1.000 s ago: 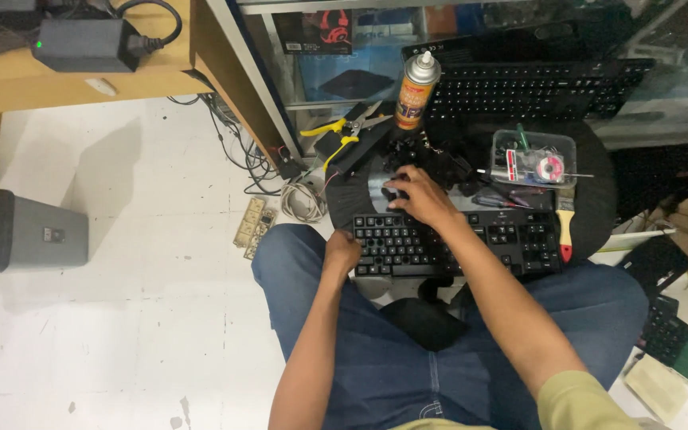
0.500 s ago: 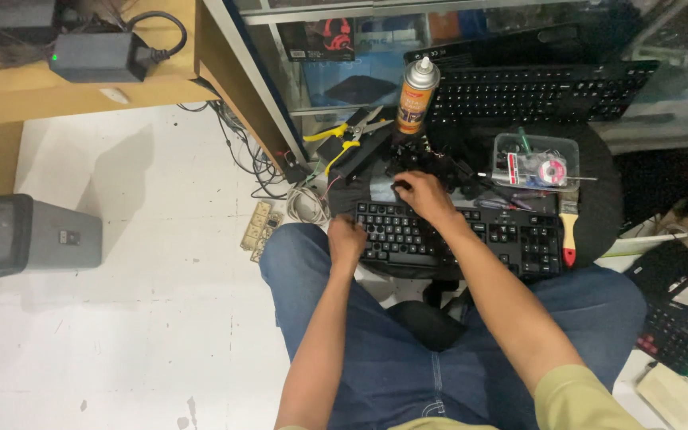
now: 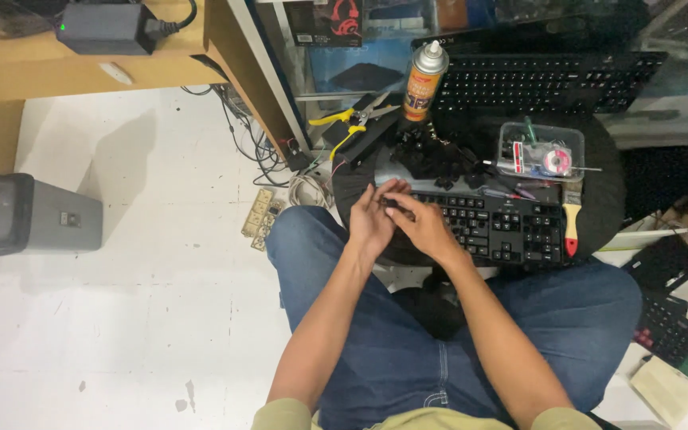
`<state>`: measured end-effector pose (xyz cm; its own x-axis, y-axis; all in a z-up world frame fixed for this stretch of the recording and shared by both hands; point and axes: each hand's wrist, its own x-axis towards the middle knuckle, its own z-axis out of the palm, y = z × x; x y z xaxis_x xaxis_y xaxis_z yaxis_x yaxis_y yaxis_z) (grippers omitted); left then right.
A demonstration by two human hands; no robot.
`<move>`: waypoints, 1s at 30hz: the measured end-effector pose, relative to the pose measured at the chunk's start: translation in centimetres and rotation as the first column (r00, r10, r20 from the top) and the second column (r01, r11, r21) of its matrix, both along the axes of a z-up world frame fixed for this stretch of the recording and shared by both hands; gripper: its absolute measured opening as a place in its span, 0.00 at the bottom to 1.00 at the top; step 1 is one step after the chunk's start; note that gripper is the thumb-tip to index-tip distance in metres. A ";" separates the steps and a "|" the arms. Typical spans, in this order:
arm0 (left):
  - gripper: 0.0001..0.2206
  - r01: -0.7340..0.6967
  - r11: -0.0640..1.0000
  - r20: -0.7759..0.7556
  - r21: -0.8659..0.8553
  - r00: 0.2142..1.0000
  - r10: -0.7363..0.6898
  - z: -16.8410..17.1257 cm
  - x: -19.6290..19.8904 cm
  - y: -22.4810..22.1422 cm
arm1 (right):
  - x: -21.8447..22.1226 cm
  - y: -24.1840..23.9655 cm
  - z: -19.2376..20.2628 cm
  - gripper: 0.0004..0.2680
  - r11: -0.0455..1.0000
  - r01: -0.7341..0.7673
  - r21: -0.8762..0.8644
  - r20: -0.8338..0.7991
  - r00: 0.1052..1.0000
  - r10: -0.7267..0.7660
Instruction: The person is reassembling a computer keyboard by manually snapping individual keys back onto the keyboard frame.
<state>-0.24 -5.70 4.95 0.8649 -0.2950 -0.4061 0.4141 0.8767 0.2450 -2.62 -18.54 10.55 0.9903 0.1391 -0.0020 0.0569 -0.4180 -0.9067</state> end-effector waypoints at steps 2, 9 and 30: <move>0.19 -0.001 1.000 -0.013 -0.022 1.000 0.001 -0.2 -0.1 0.1 | -0.9 -0.4 1.0 0.12 0.990 -0.024 -0.141 0.079 0.996 0.036; 0.17 -0.005 0.998 -0.090 -0.070 0.996 -0.001 -2.1 -0.7 -0.5 | -0.8 0.7 3.8 0.09 0.997 -0.011 -0.080 0.112 0.994 0.020; 0.16 0.018 0.980 -0.096 0.197 0.995 0.001 -6.4 -4.4 -2.0 | -3.6 0.8 -1.7 0.08 0.944 0.082 -0.320 0.014 0.997 -0.082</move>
